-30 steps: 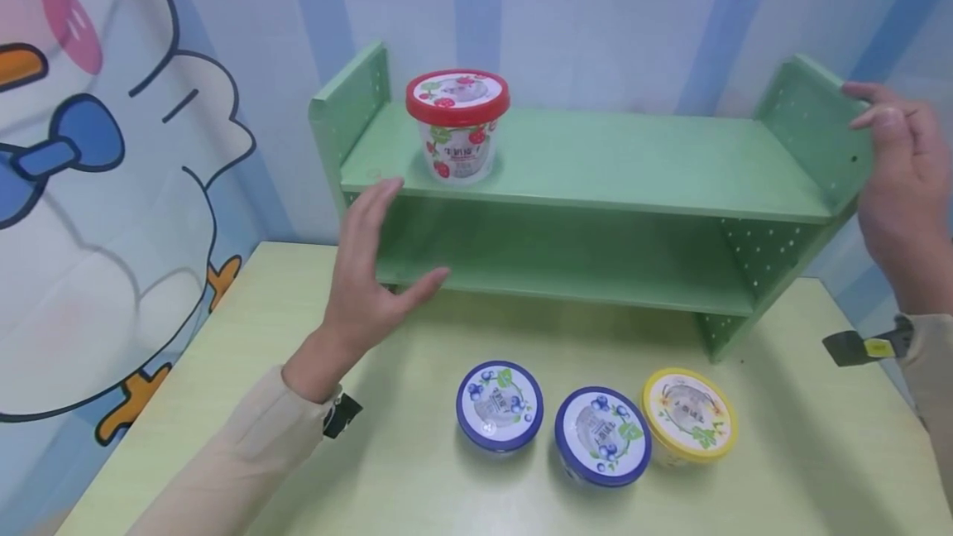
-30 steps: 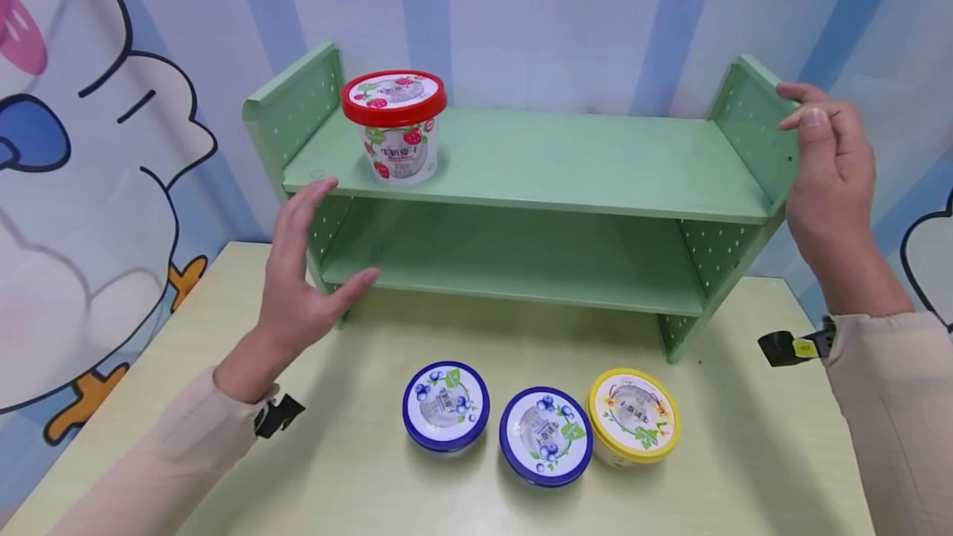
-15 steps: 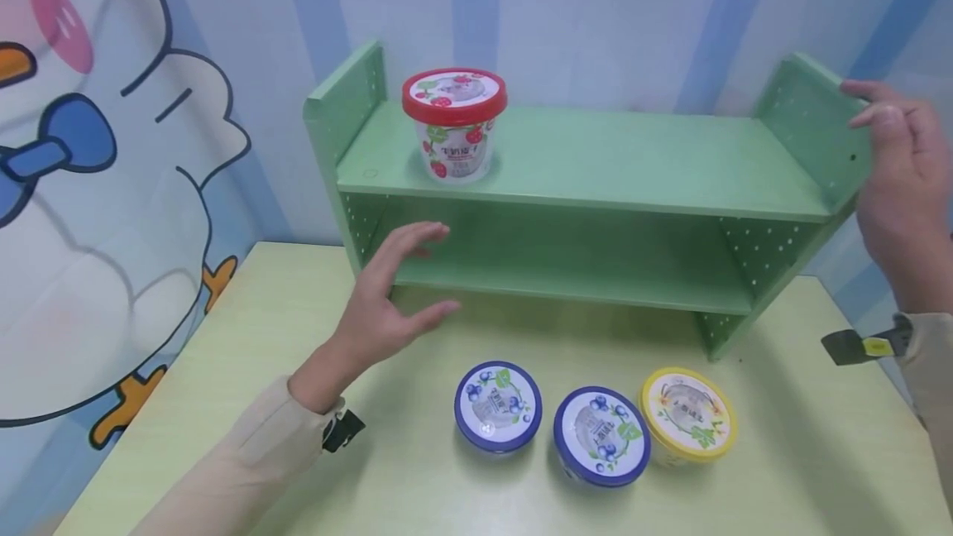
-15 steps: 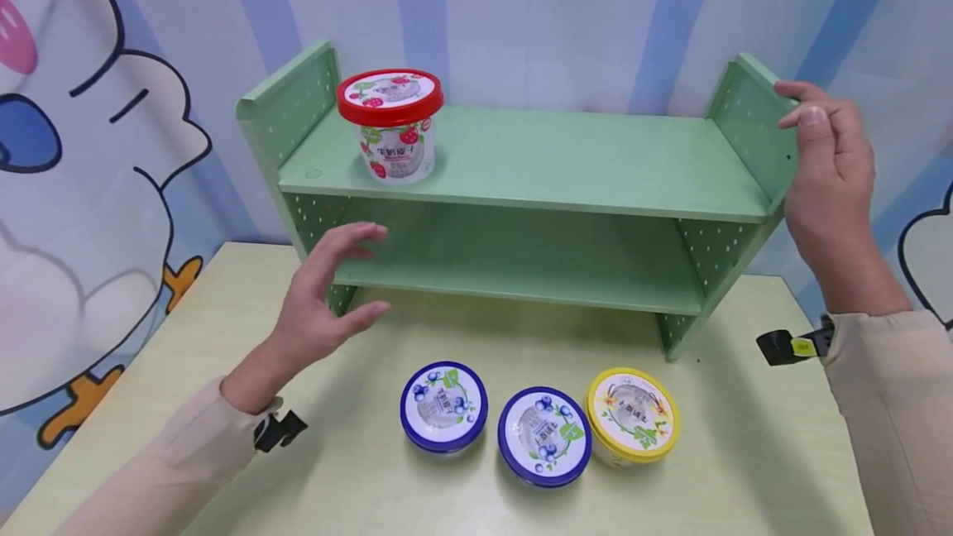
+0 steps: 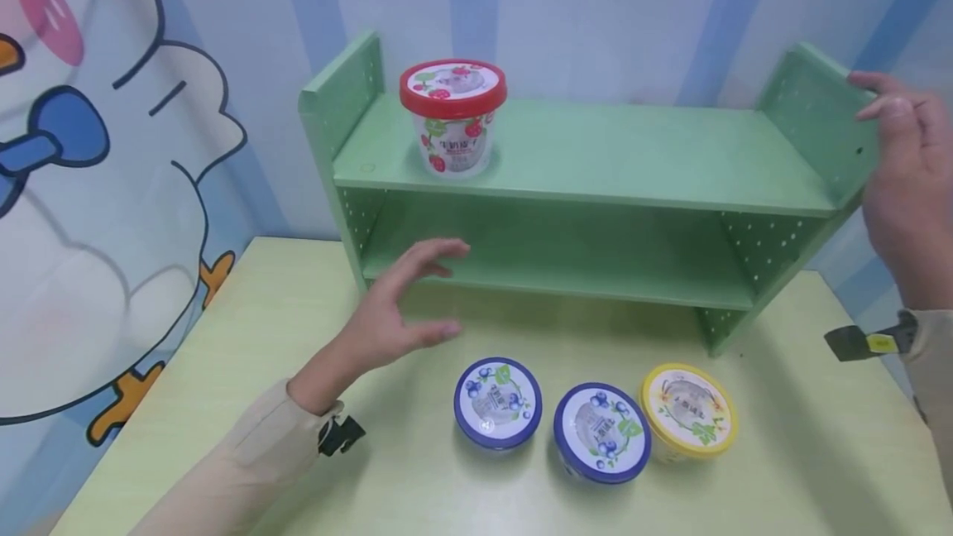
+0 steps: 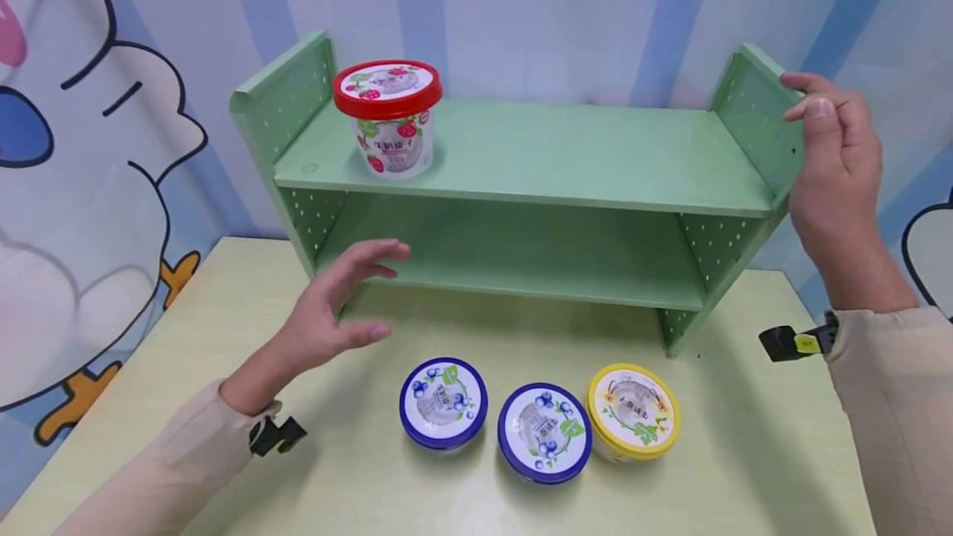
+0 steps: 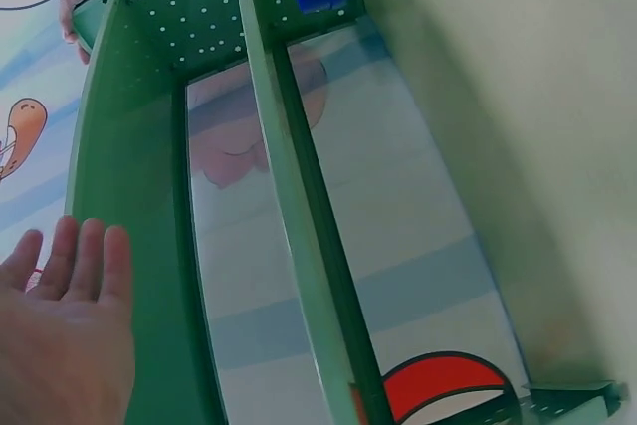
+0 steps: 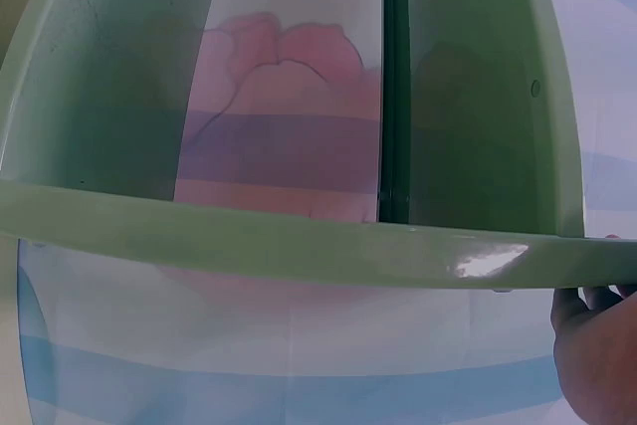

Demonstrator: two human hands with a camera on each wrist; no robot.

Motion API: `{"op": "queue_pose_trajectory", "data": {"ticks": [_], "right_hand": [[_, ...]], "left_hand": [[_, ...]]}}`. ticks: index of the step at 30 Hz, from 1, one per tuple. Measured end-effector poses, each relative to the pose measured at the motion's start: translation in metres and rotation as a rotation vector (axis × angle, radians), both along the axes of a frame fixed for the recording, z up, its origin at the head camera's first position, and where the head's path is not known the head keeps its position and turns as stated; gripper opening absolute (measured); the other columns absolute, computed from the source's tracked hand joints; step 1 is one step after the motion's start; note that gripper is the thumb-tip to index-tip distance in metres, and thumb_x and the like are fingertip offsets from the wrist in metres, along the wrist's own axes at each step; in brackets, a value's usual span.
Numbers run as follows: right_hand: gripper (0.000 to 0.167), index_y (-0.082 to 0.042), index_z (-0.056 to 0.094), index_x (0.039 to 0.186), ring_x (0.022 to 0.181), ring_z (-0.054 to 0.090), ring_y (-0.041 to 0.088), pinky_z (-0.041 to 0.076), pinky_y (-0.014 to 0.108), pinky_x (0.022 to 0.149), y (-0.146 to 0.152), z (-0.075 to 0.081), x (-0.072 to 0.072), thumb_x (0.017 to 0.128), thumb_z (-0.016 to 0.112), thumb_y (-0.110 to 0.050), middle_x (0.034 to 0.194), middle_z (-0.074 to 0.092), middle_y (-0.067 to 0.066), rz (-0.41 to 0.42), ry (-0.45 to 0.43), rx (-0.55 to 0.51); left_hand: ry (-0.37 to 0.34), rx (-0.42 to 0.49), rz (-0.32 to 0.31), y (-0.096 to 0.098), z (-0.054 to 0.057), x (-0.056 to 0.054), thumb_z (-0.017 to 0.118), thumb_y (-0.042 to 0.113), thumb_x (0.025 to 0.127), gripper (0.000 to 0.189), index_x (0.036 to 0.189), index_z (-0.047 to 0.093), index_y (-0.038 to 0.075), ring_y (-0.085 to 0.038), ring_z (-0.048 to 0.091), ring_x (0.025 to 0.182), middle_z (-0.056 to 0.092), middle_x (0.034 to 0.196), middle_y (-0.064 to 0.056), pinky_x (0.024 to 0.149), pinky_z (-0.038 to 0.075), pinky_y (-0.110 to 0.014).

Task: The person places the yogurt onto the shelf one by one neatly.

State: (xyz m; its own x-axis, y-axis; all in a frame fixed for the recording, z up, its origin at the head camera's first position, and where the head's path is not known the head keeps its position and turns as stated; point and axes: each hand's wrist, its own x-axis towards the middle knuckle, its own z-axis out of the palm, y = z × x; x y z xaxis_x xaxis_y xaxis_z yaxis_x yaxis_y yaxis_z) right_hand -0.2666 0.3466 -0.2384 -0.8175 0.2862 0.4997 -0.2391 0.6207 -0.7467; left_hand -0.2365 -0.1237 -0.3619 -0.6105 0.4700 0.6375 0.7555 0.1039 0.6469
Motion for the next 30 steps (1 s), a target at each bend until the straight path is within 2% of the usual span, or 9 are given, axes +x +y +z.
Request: {"op": "queue_pose_trajectory", "data": {"ticks": [3, 7, 10, 12, 14, 19, 25, 30], "right_hand": [[0.035, -0.020, 0.051, 0.126, 0.140, 0.021, 0.007, 0.019, 0.036, 0.115, 0.001, 0.001, 0.001, 0.108, 0.023, -0.032, 0.152, 0.034, -0.018, -0.012, 0.003, 0.025], [0.035, -0.020, 0.052, 0.126, 0.139, 0.019, 0.005, 0.014, 0.034, 0.116, 0.001, 0.002, 0.001, 0.108, 0.024, -0.030, 0.151, 0.035, -0.018, 0.004, -0.011, -0.008], [0.035, -0.020, 0.052, 0.126, 0.138, 0.020, 0.006, 0.016, 0.036, 0.116, 0.001, 0.003, 0.001, 0.108, 0.024, -0.031, 0.151, 0.035, -0.018, 0.011, -0.022, -0.030], [0.035, -0.020, 0.052, 0.126, 0.138, 0.021, 0.006, 0.018, 0.036, 0.115, 0.000, 0.004, 0.002, 0.108, 0.024, -0.031, 0.151, 0.035, -0.017, 0.010, -0.023, -0.036], [0.035, -0.020, 0.052, 0.125, 0.137, 0.025, 0.009, 0.026, 0.034, 0.112, -0.001, 0.004, 0.002, 0.108, 0.024, -0.031, 0.150, 0.036, -0.017, 0.011, -0.019, -0.044], [0.035, -0.018, 0.053, 0.125, 0.135, 0.029, 0.012, 0.033, 0.034, 0.108, -0.001, 0.004, 0.003, 0.108, 0.026, -0.030, 0.150, 0.037, -0.015, 0.027, -0.003, -0.071], [0.034, -0.019, 0.053, 0.125, 0.136, 0.029, 0.012, 0.037, 0.032, 0.104, 0.001, 0.004, 0.003, 0.108, 0.027, -0.032, 0.150, 0.036, -0.016, 0.019, -0.020, -0.082], [0.035, -0.020, 0.052, 0.127, 0.137, 0.025, 0.009, 0.027, 0.036, 0.113, 0.002, 0.004, 0.002, 0.108, 0.026, -0.033, 0.151, 0.035, -0.018, 0.024, -0.034, -0.091]], "left_hand": [[-0.080, -0.040, -0.013, -0.002, -0.003, 0.002, 0.078, 0.051, 0.080, 0.083, 0.145, 0.044, 0.012, -0.034, 0.047, 0.124, 0.047, 0.143, -0.001, 0.103, 0.042, -0.046], [-0.168, -0.105, -0.021, -0.005, -0.008, 0.006, 0.085, 0.037, 0.075, 0.085, 0.147, 0.042, 0.018, -0.028, 0.046, 0.127, 0.046, 0.144, 0.004, 0.106, 0.038, -0.045], [-0.226, -0.156, -0.034, -0.006, -0.012, 0.008, 0.088, 0.023, 0.071, 0.090, 0.148, 0.041, 0.020, -0.023, 0.043, 0.130, 0.044, 0.146, 0.006, 0.107, 0.036, -0.047], [-0.264, -0.201, -0.036, -0.007, -0.016, 0.009, 0.090, 0.021, 0.068, 0.095, 0.149, 0.040, 0.023, -0.021, 0.042, 0.131, 0.042, 0.147, 0.008, 0.108, 0.034, -0.049], [-0.298, -0.242, -0.037, -0.008, -0.021, 0.010, 0.092, 0.022, 0.066, 0.100, 0.150, 0.039, 0.026, -0.020, 0.040, 0.132, 0.040, 0.149, 0.011, 0.108, 0.033, -0.051], [-0.350, -0.339, -0.044, -0.013, -0.032, 0.011, 0.095, 0.031, 0.061, 0.108, 0.151, 0.036, 0.026, -0.017, 0.041, 0.132, 0.037, 0.150, 0.016, 0.107, 0.032, -0.056], [-0.429, -0.394, -0.139, -0.018, -0.045, 0.008, 0.095, 0.030, 0.061, 0.111, 0.152, 0.034, 0.021, -0.020, 0.038, 0.134, 0.036, 0.151, 0.013, 0.111, 0.028, -0.053], [-0.466, -0.427, -0.219, -0.018, -0.058, 0.006, 0.095, 0.025, 0.062, 0.110, 0.153, 0.033, 0.019, -0.024, 0.034, 0.138, 0.034, 0.154, 0.006, 0.113, 0.028, -0.046]]}}
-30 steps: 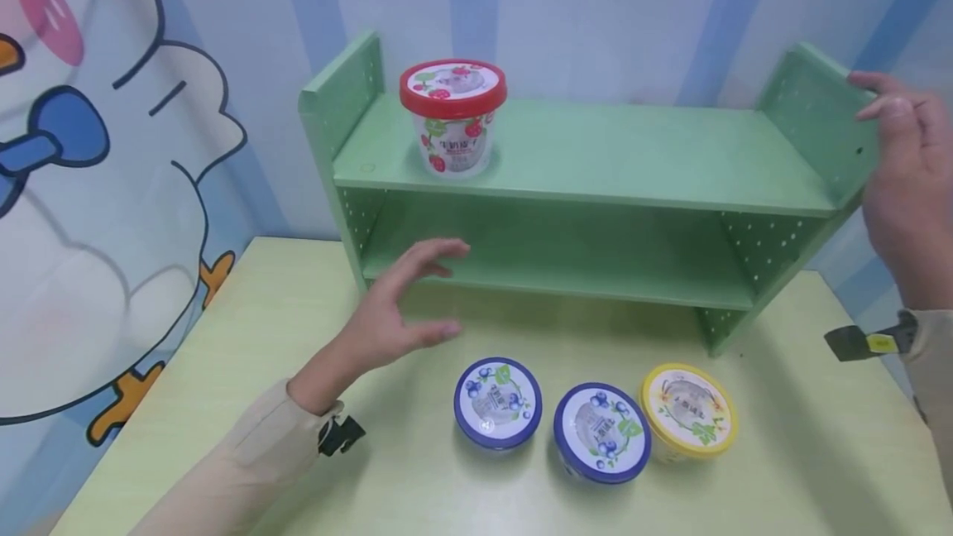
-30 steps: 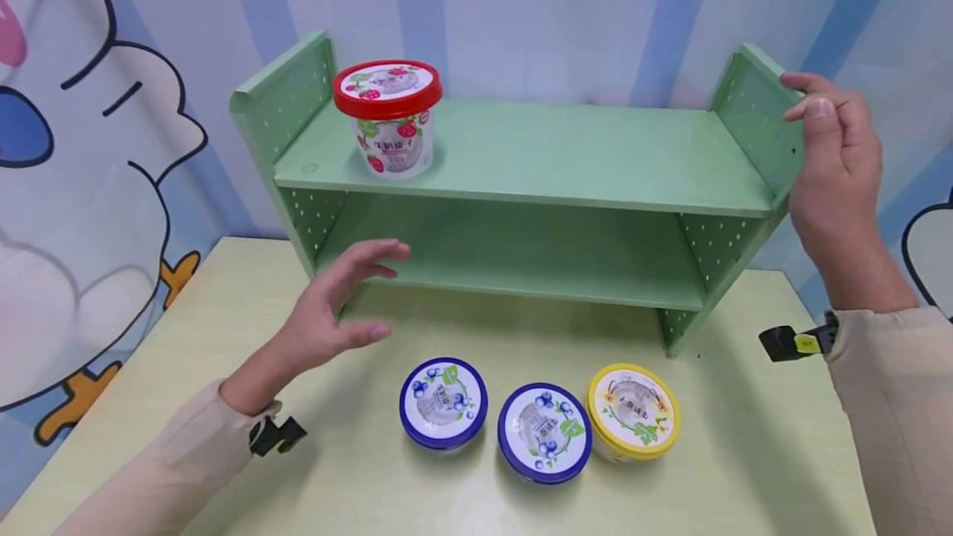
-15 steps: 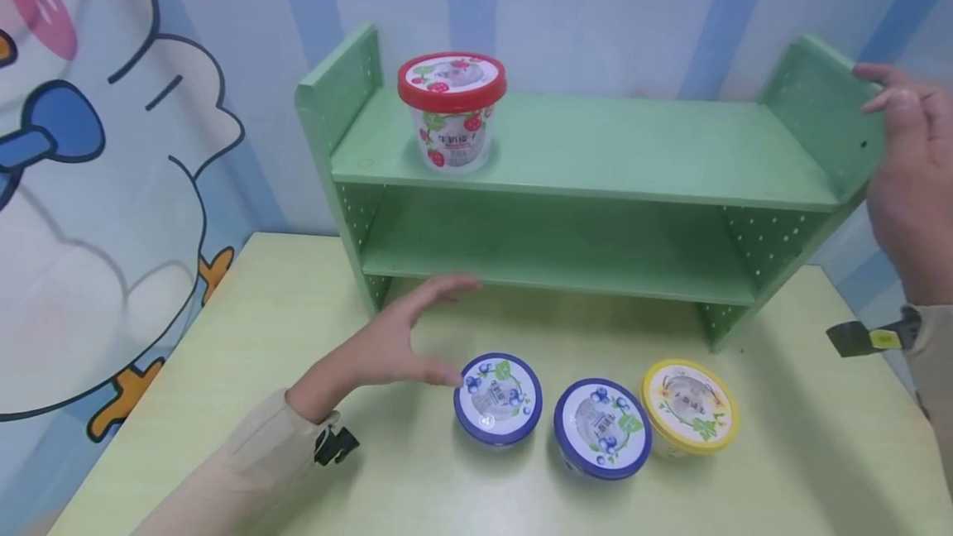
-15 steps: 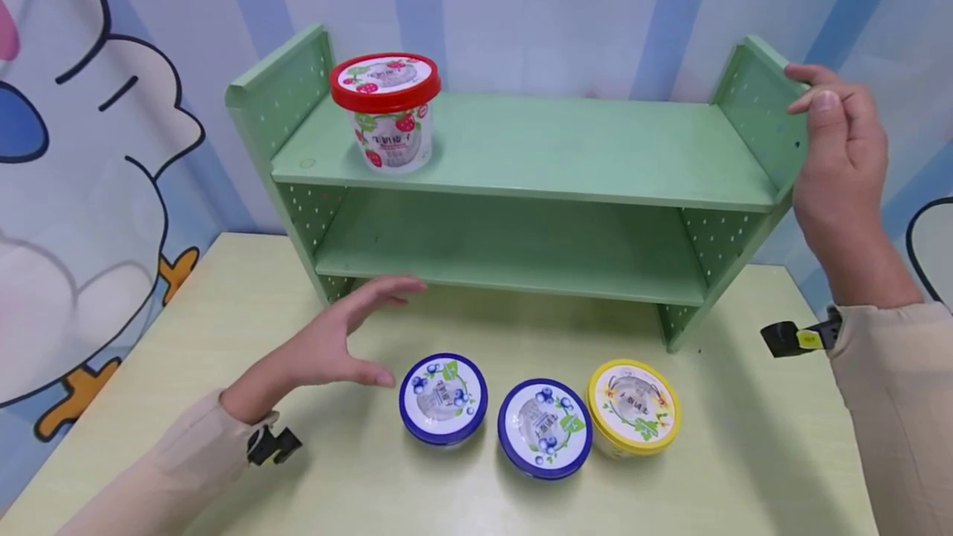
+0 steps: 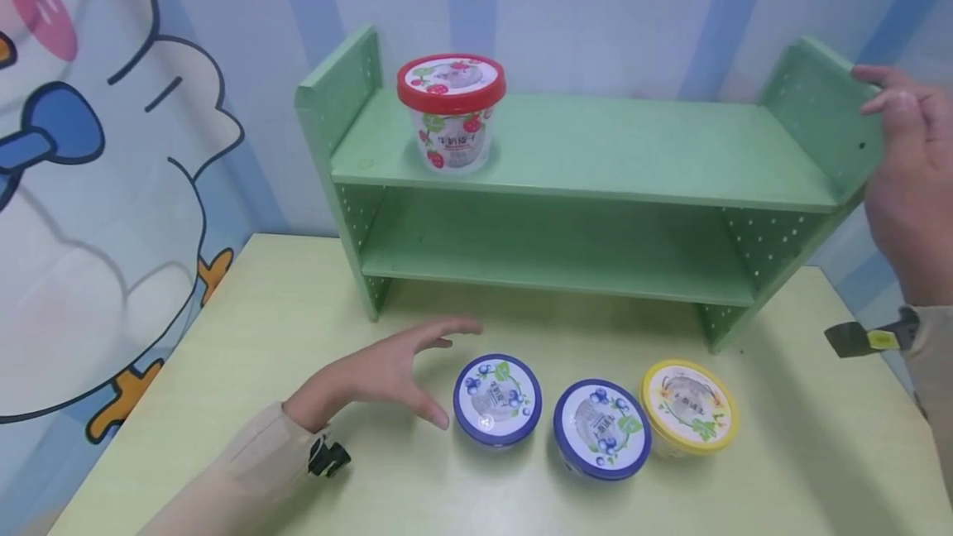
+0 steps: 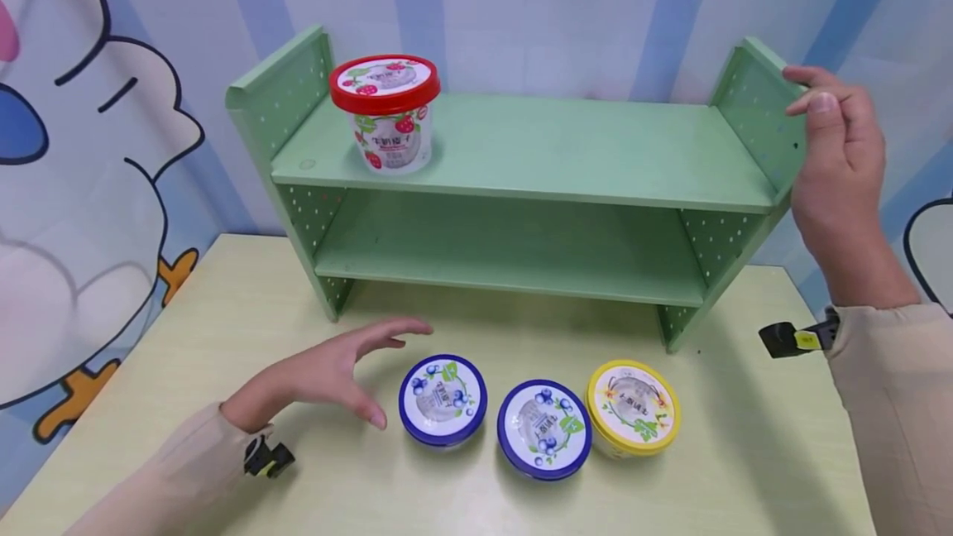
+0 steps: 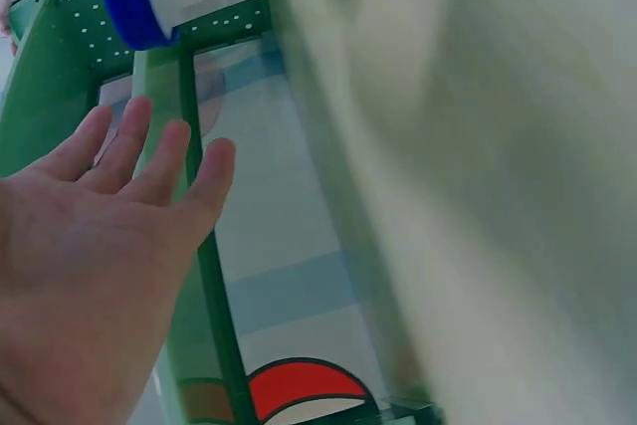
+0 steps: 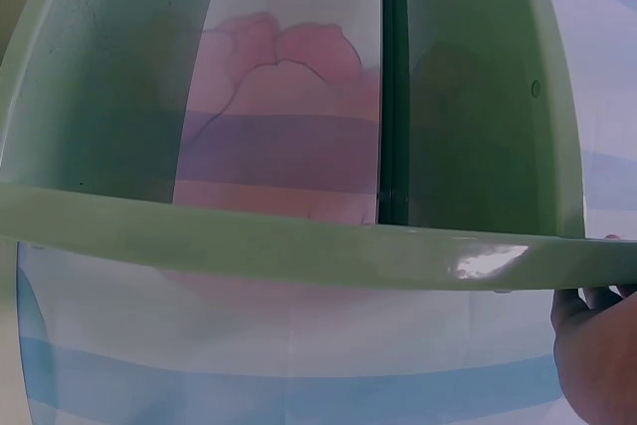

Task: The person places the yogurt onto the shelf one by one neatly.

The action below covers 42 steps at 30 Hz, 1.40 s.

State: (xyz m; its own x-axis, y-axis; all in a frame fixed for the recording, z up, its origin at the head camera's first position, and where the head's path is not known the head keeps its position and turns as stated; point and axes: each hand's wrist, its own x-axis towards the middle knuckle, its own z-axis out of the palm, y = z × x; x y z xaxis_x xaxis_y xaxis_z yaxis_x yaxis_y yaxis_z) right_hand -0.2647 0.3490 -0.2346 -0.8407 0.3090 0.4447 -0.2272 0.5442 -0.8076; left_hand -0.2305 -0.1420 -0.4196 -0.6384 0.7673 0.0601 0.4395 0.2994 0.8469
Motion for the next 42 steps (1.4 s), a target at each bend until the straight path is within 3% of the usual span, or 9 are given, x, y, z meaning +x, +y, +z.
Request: {"op": "queue_pose_trajectory", "data": {"ticks": [5, 9, 16, 19, 23, 27, 29, 36, 42], "right_hand": [[0.036, -0.020, 0.052, 0.128, 0.137, 0.026, 0.009, 0.026, 0.038, 0.114, 0.001, -0.001, 0.000, 0.108, 0.026, -0.035, 0.151, 0.034, -0.019, -0.005, -0.005, 0.005], [0.037, -0.020, 0.052, 0.128, 0.136, 0.027, 0.009, 0.028, 0.036, 0.112, 0.000, -0.002, 0.000, 0.108, 0.025, -0.035, 0.151, 0.034, -0.018, -0.015, 0.007, 0.026], [0.036, -0.019, 0.052, 0.130, 0.136, 0.030, 0.010, 0.031, 0.037, 0.111, -0.002, -0.001, 0.003, 0.108, 0.027, -0.033, 0.151, 0.034, -0.018, -0.036, 0.000, 0.013], [0.035, -0.018, 0.053, 0.128, 0.133, 0.034, 0.012, 0.041, 0.030, 0.101, 0.000, -0.002, 0.003, 0.108, 0.029, -0.033, 0.151, 0.036, -0.017, -0.039, 0.018, 0.014], [0.035, -0.019, 0.053, 0.129, 0.130, 0.037, 0.012, 0.044, 0.027, 0.092, 0.001, -0.001, 0.002, 0.107, 0.029, -0.034, 0.151, 0.035, -0.018, -0.035, 0.013, 0.028], [0.035, -0.018, 0.052, 0.128, 0.136, 0.027, 0.009, 0.031, 0.034, 0.110, -0.001, 0.000, 0.000, 0.108, 0.027, -0.032, 0.151, 0.036, -0.018, -0.024, 0.013, 0.024], [0.034, -0.018, 0.053, 0.127, 0.137, 0.024, 0.007, 0.024, 0.035, 0.114, -0.002, 0.001, 0.000, 0.108, 0.027, -0.030, 0.150, 0.037, -0.018, -0.020, 0.016, 0.012], [0.030, -0.014, 0.053, 0.121, 0.127, 0.044, 0.017, 0.047, 0.031, 0.095, -0.004, -0.002, -0.004, 0.107, 0.032, -0.029, 0.148, 0.041, -0.008, 0.036, 0.102, -0.021], [0.029, -0.013, 0.052, 0.120, 0.127, 0.044, 0.016, 0.046, 0.033, 0.098, -0.003, -0.005, -0.006, 0.107, 0.032, -0.029, 0.147, 0.042, -0.007, 0.061, 0.129, -0.016]], "left_hand": [[-0.029, 0.003, -0.086, 0.002, -0.011, -0.003, 0.094, 0.028, 0.063, 0.116, 0.156, 0.024, 0.014, -0.020, 0.029, 0.141, 0.031, 0.156, -0.004, 0.114, 0.027, -0.044], [-0.065, -0.019, -0.118, 0.004, -0.018, -0.006, 0.094, 0.029, 0.063, 0.121, 0.157, 0.020, 0.015, -0.013, 0.026, 0.141, 0.030, 0.156, -0.007, 0.114, 0.026, -0.042], [-0.217, -0.046, -0.196, 0.008, -0.023, -0.013, 0.093, 0.022, 0.065, 0.124, 0.158, 0.010, 0.011, -0.018, 0.025, 0.142, 0.018, 0.161, -0.008, 0.116, 0.020, -0.041], [-0.260, -0.035, -0.233, 0.011, -0.023, -0.017, 0.092, 0.018, 0.066, 0.124, 0.157, 0.009, 0.010, -0.019, 0.025, 0.142, 0.017, 0.161, -0.008, 0.116, 0.019, -0.041], [-0.271, -0.043, -0.220, 0.013, -0.024, -0.019, 0.092, 0.014, 0.065, 0.121, 0.157, 0.013, 0.013, -0.015, 0.027, 0.141, 0.024, 0.159, 0.000, 0.114, 0.026, -0.036], [-0.267, -0.060, -0.193, 0.015, -0.027, -0.019, 0.092, 0.010, 0.064, 0.121, 0.157, 0.015, 0.014, -0.012, 0.029, 0.139, 0.027, 0.156, 0.006, 0.113, 0.028, -0.030], [-0.267, -0.061, -0.193, 0.016, -0.028, -0.018, 0.092, 0.008, 0.063, 0.122, 0.157, 0.015, 0.012, -0.012, 0.030, 0.139, 0.028, 0.156, 0.006, 0.114, 0.025, -0.030], [-0.320, -0.060, -0.204, 0.020, -0.035, -0.017, 0.092, 0.004, 0.061, 0.120, 0.156, 0.019, 0.013, -0.012, 0.029, 0.139, 0.036, 0.150, 0.005, 0.116, 0.016, -0.032], [-0.318, -0.062, -0.194, 0.024, -0.037, -0.017, 0.093, 0.006, 0.061, 0.116, 0.154, 0.024, 0.016, -0.011, 0.034, 0.136, 0.041, 0.145, 0.007, 0.116, 0.018, -0.034]]}}
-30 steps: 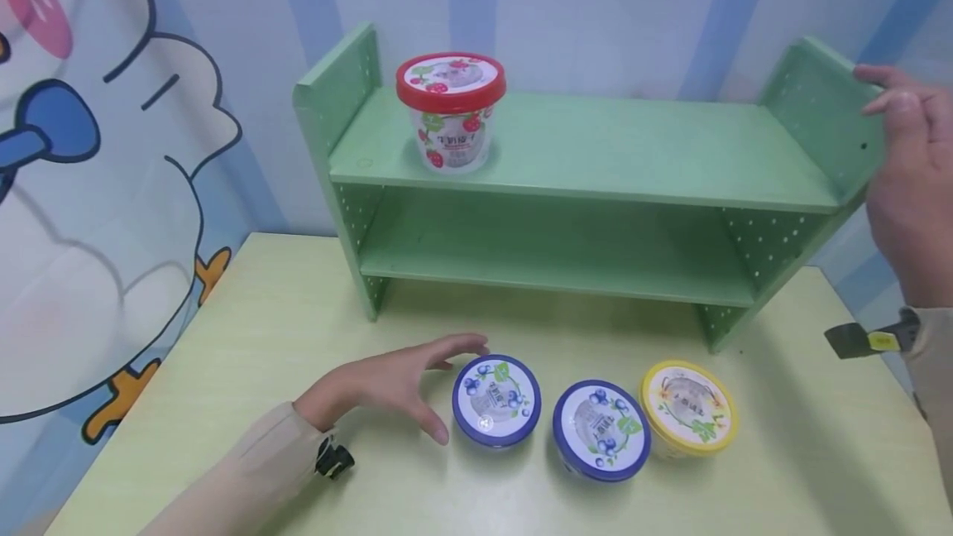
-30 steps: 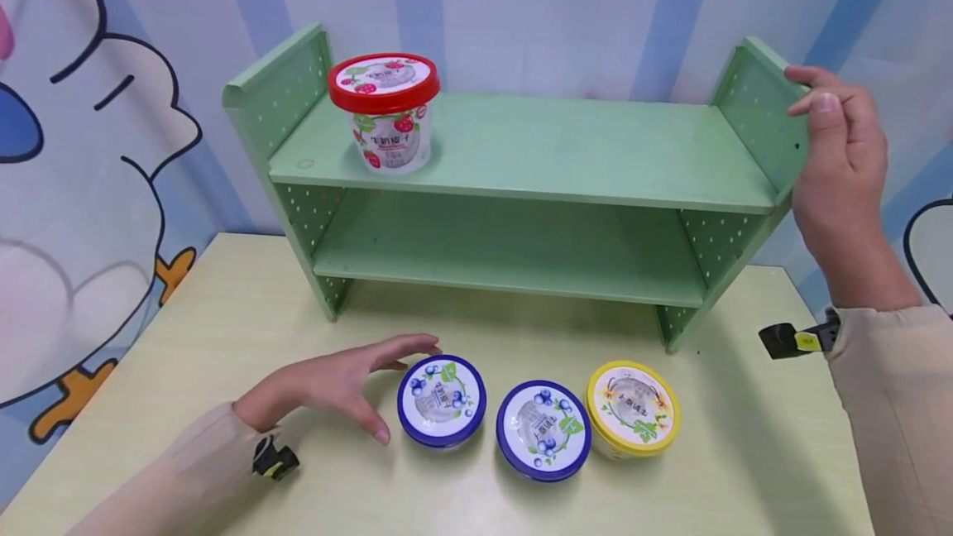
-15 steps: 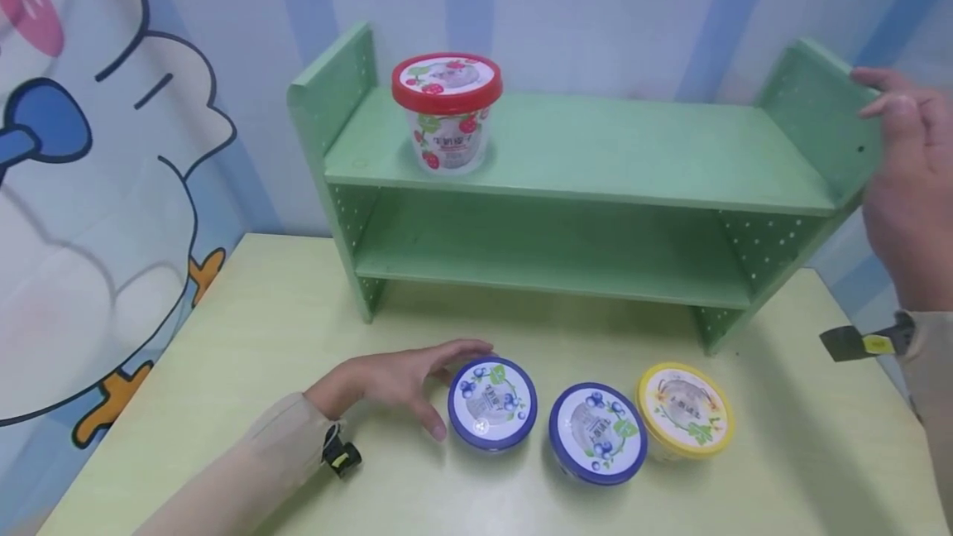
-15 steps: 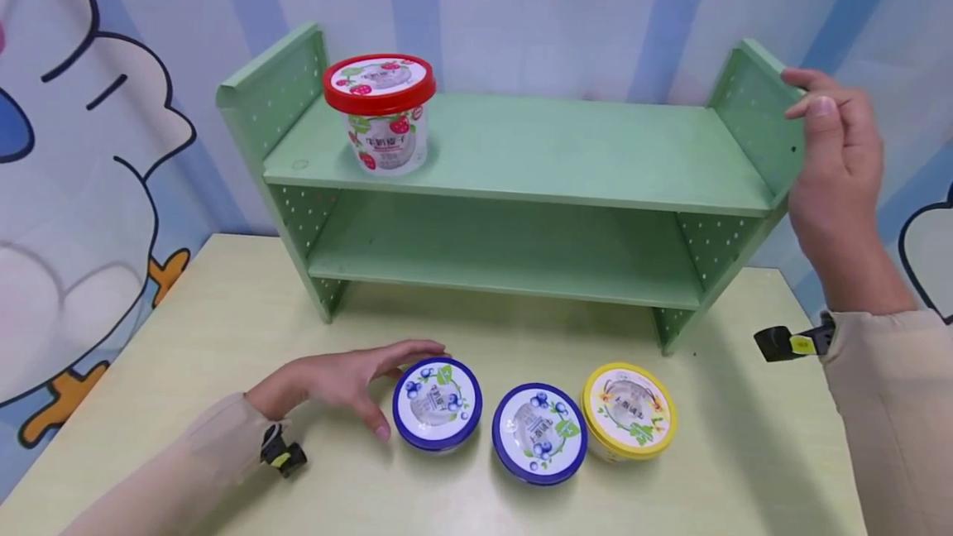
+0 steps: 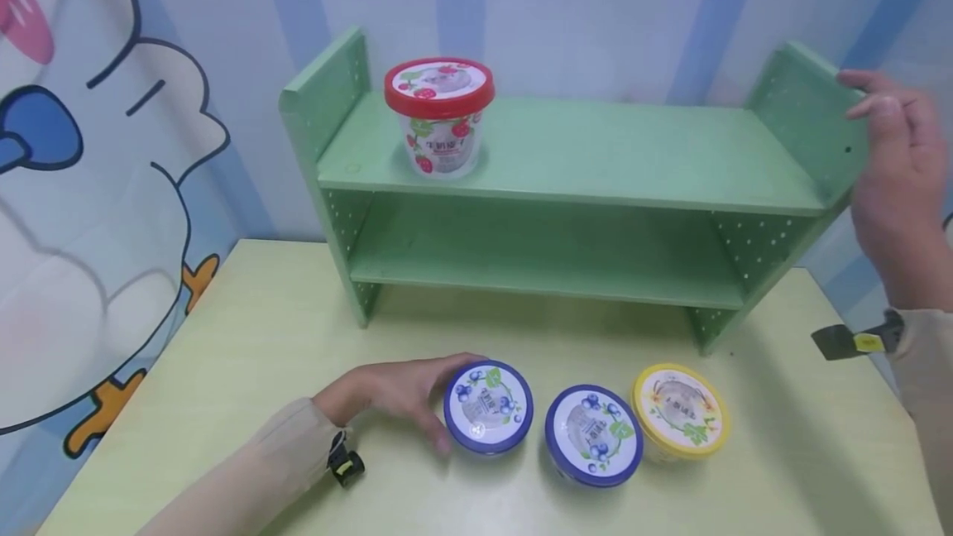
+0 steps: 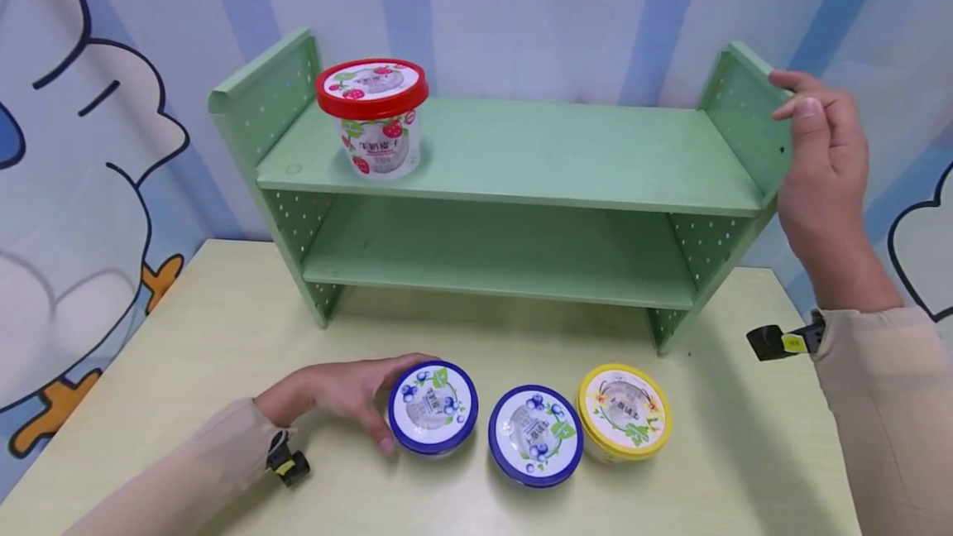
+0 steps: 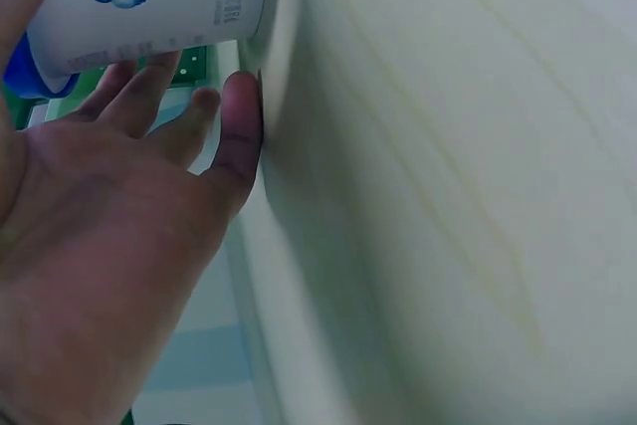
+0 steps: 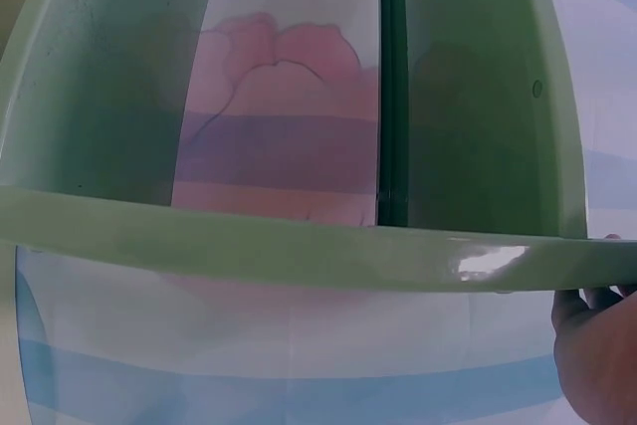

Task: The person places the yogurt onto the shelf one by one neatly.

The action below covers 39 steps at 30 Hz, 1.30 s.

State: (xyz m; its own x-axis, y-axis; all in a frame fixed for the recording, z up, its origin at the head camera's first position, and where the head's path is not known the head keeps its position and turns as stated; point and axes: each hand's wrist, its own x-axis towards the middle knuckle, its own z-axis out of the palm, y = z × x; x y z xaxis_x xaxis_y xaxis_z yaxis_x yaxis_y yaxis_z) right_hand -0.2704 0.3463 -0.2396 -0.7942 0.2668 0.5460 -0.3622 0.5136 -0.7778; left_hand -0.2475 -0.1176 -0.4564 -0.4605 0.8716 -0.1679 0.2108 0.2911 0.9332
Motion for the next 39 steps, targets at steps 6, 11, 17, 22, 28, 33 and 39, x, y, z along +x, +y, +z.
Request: {"op": "queue_pose_trajectory", "data": {"ticks": [6, 11, 17, 22, 28, 33, 39], "right_hand": [[0.031, -0.012, 0.052, 0.121, 0.129, 0.040, 0.014, 0.041, 0.035, 0.103, -0.0037, -0.0003, -0.0004, 0.108, 0.031, -0.029, 0.146, 0.042, -0.009, -0.015, 0.013, 0.034], [0.032, -0.011, 0.052, 0.121, 0.132, 0.037, 0.014, 0.040, 0.037, 0.105, -0.0068, 0.0007, 0.0016, 0.108, 0.030, -0.029, 0.146, 0.042, -0.008, -0.020, 0.006, 0.044], [0.032, -0.009, 0.053, 0.120, 0.133, 0.035, 0.014, 0.041, 0.037, 0.104, -0.0080, 0.0020, 0.0026, 0.107, 0.031, -0.028, 0.146, 0.043, -0.006, 0.004, 0.005, 0.012], [0.030, -0.010, 0.053, 0.118, 0.135, 0.031, 0.012, 0.034, 0.035, 0.108, -0.0066, 0.0015, 0.0017, 0.108, 0.031, -0.027, 0.146, 0.044, -0.006, 0.007, 0.015, 0.013], [0.030, -0.010, 0.053, 0.120, 0.134, 0.034, 0.013, 0.035, 0.035, 0.108, -0.0027, -0.0004, 0.0006, 0.108, 0.031, -0.027, 0.146, 0.044, -0.007, -0.004, 0.015, 0.005], [0.030, -0.012, 0.052, 0.121, 0.134, 0.033, 0.013, 0.033, 0.036, 0.110, -0.0030, -0.0006, 0.0016, 0.108, 0.030, -0.028, 0.147, 0.042, -0.008, -0.013, 0.006, 0.021], [0.031, -0.012, 0.052, 0.121, 0.133, 0.036, 0.014, 0.035, 0.034, 0.108, -0.0035, 0.0007, 0.0024, 0.108, 0.030, -0.028, 0.147, 0.042, -0.008, -0.020, 0.001, 0.021]], "left_hand": [[-0.007, 0.006, 0.022, 0.0033, -0.0023, 0.0001, 0.094, 0.006, 0.058, 0.113, 0.151, 0.031, 0.018, -0.011, 0.037, 0.133, 0.045, 0.141, 0.008, 0.115, 0.020, -0.036], [0.006, -0.009, 0.040, 0.0049, -0.0046, 0.0003, 0.095, 0.007, 0.057, 0.112, 0.150, 0.034, 0.019, -0.012, 0.039, 0.132, 0.047, 0.139, 0.009, 0.115, 0.021, -0.037], [0.009, -0.012, 0.071, 0.0052, -0.0079, 0.0012, 0.094, 0.005, 0.057, 0.110, 0.149, 0.037, 0.019, -0.013, 0.039, 0.132, 0.048, 0.138, 0.009, 0.116, 0.021, -0.039], [0.000, -0.007, 0.097, 0.0032, -0.0061, 0.0021, 0.094, 0.003, 0.056, 0.110, 0.150, 0.037, 0.017, -0.016, 0.038, 0.133, 0.048, 0.139, 0.008, 0.116, 0.018, -0.043], [-0.021, 0.019, 0.100, -0.0001, -0.0028, 0.0006, 0.091, -0.001, 0.059, 0.107, 0.151, 0.036, 0.011, -0.018, 0.036, 0.135, 0.047, 0.142, 0.004, 0.117, 0.017, -0.042], [-0.070, 0.084, 0.070, 0.0000, -0.0014, -0.0004, 0.087, -0.004, 0.062, 0.105, 0.152, 0.034, 0.007, -0.018, 0.038, 0.134, 0.047, 0.143, 0.001, 0.116, 0.021, -0.038], [-0.143, 0.165, 0.068, -0.0016, -0.0018, -0.0017, 0.084, -0.010, 0.063, 0.105, 0.152, 0.031, 0.006, -0.021, 0.039, 0.135, 0.045, 0.145, -0.004, 0.114, 0.026, -0.035]]}}
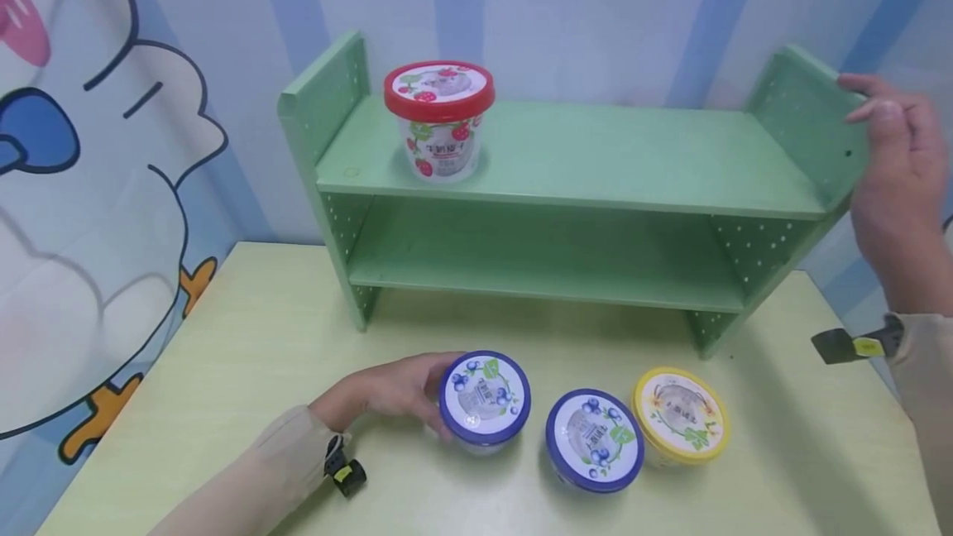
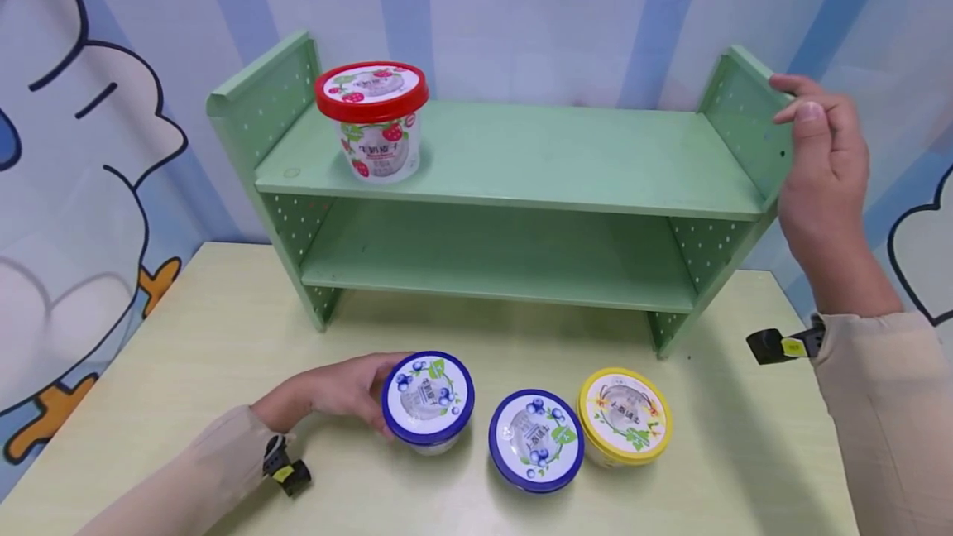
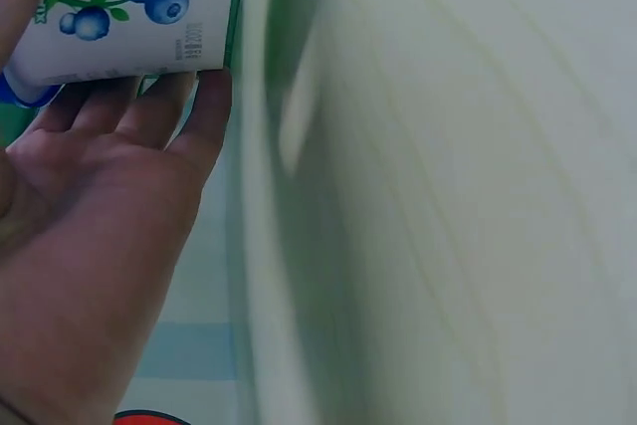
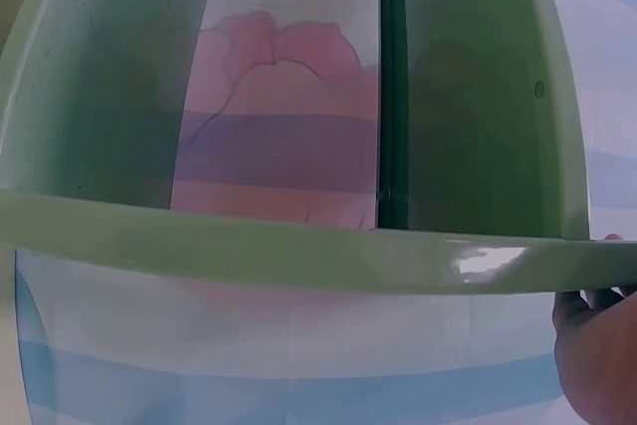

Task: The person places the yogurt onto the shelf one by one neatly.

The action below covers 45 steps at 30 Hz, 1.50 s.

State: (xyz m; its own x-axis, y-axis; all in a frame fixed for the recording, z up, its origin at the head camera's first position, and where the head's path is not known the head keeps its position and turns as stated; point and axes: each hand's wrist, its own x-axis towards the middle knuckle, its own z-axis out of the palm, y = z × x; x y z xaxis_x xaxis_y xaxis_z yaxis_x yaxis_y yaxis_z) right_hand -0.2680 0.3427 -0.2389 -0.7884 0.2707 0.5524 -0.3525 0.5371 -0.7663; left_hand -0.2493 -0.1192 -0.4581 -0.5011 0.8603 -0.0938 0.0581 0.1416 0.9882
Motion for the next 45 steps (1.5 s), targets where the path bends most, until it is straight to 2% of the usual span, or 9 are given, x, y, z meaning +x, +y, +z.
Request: {"op": "queue_pose_trajectory", "data": {"ticks": [3, 10, 15, 19, 24, 32, 36, 45], "right_hand": [[0.031, -0.013, 0.051, 0.122, 0.130, 0.040, 0.015, 0.041, 0.036, 0.104, 0.001, -0.001, 0.000, 0.108, 0.030, -0.029, 0.147, 0.041, -0.008, 0.002, -0.011, -0.007], [0.031, -0.014, 0.052, 0.122, 0.131, 0.039, 0.016, 0.041, 0.036, 0.105, 0.003, -0.003, -0.001, 0.108, 0.030, -0.030, 0.147, 0.042, -0.008, -0.001, 0.006, -0.009], [0.031, -0.014, 0.052, 0.122, 0.131, 0.039, 0.017, 0.041, 0.037, 0.105, 0.003, -0.003, -0.001, 0.108, 0.029, -0.030, 0.147, 0.041, -0.009, -0.011, 0.000, -0.016], [0.033, -0.015, 0.051, 0.125, 0.130, 0.040, 0.018, 0.041, 0.038, 0.105, 0.003, -0.002, 0.001, 0.108, 0.027, -0.031, 0.149, 0.038, -0.011, -0.033, -0.027, 0.003], [0.035, -0.019, 0.050, 0.127, 0.132, 0.037, 0.015, 0.038, 0.040, 0.108, 0.004, 0.001, 0.003, 0.107, 0.026, -0.035, 0.150, 0.036, -0.015, -0.059, -0.077, -0.003], [0.036, -0.021, 0.050, 0.129, 0.134, 0.035, 0.013, 0.040, 0.040, 0.106, 0.004, 0.003, 0.004, 0.107, 0.026, -0.036, 0.151, 0.035, -0.016, -0.088, -0.096, 0.017], [0.037, -0.020, 0.050, 0.131, 0.135, 0.031, 0.011, 0.038, 0.037, 0.107, 0.003, 0.003, 0.005, 0.108, 0.025, -0.035, 0.152, 0.033, -0.017, -0.097, -0.104, 0.032], [0.031, -0.016, 0.051, 0.125, 0.132, 0.038, 0.017, 0.040, 0.038, 0.106, 0.000, -0.002, 0.000, 0.108, 0.028, -0.030, 0.149, 0.039, -0.011, -0.021, -0.024, -0.006]], "left_hand": [[-0.003, 0.030, 0.020, -0.002, 0.002, 0.001, 0.082, -0.012, 0.064, 0.104, 0.152, 0.030, 0.005, -0.024, 0.039, 0.135, 0.044, 0.146, -0.008, 0.113, 0.028, -0.035], [0.002, 0.122, 0.077, -0.007, 0.012, 0.004, 0.078, -0.017, 0.064, 0.103, 0.152, 0.028, 0.001, -0.031, 0.037, 0.135, 0.042, 0.146, -0.016, 0.113, 0.029, -0.041], [0.000, 0.186, 0.125, -0.012, 0.017, 0.006, 0.077, -0.013, 0.067, 0.099, 0.151, 0.026, -0.004, -0.036, 0.038, 0.134, 0.042, 0.145, -0.021, 0.112, 0.031, -0.044], [0.050, 0.210, 0.164, -0.014, 0.018, 0.006, 0.079, -0.007, 0.071, 0.092, 0.149, 0.029, -0.006, -0.037, 0.039, 0.133, 0.044, 0.144, -0.022, 0.111, 0.032, -0.045], [0.068, 0.208, 0.223, -0.017, 0.021, 0.008, 0.080, -0.001, 0.074, 0.088, 0.148, 0.031, -0.006, -0.036, 0.041, 0.132, 0.046, 0.142, -0.021, 0.110, 0.034, -0.045], [0.144, 0.250, 0.335, -0.018, 0.030, 0.013, 0.083, 0.015, 0.076, 0.088, 0.145, 0.035, -0.009, -0.040, 0.043, 0.130, 0.048, 0.139, -0.024, 0.106, 0.039, -0.046], [0.189, 0.258, 0.380, -0.018, 0.033, 0.015, 0.081, 0.014, 0.077, 0.085, 0.145, 0.036, -0.008, -0.039, 0.044, 0.129, 0.048, 0.140, -0.023, 0.105, 0.040, -0.045], [0.175, 0.338, 0.384, -0.017, 0.038, 0.016, 0.080, 0.013, 0.080, 0.084, 0.146, 0.033, -0.008, -0.034, 0.044, 0.130, 0.046, 0.141, -0.023, 0.107, 0.039, -0.043]]}}
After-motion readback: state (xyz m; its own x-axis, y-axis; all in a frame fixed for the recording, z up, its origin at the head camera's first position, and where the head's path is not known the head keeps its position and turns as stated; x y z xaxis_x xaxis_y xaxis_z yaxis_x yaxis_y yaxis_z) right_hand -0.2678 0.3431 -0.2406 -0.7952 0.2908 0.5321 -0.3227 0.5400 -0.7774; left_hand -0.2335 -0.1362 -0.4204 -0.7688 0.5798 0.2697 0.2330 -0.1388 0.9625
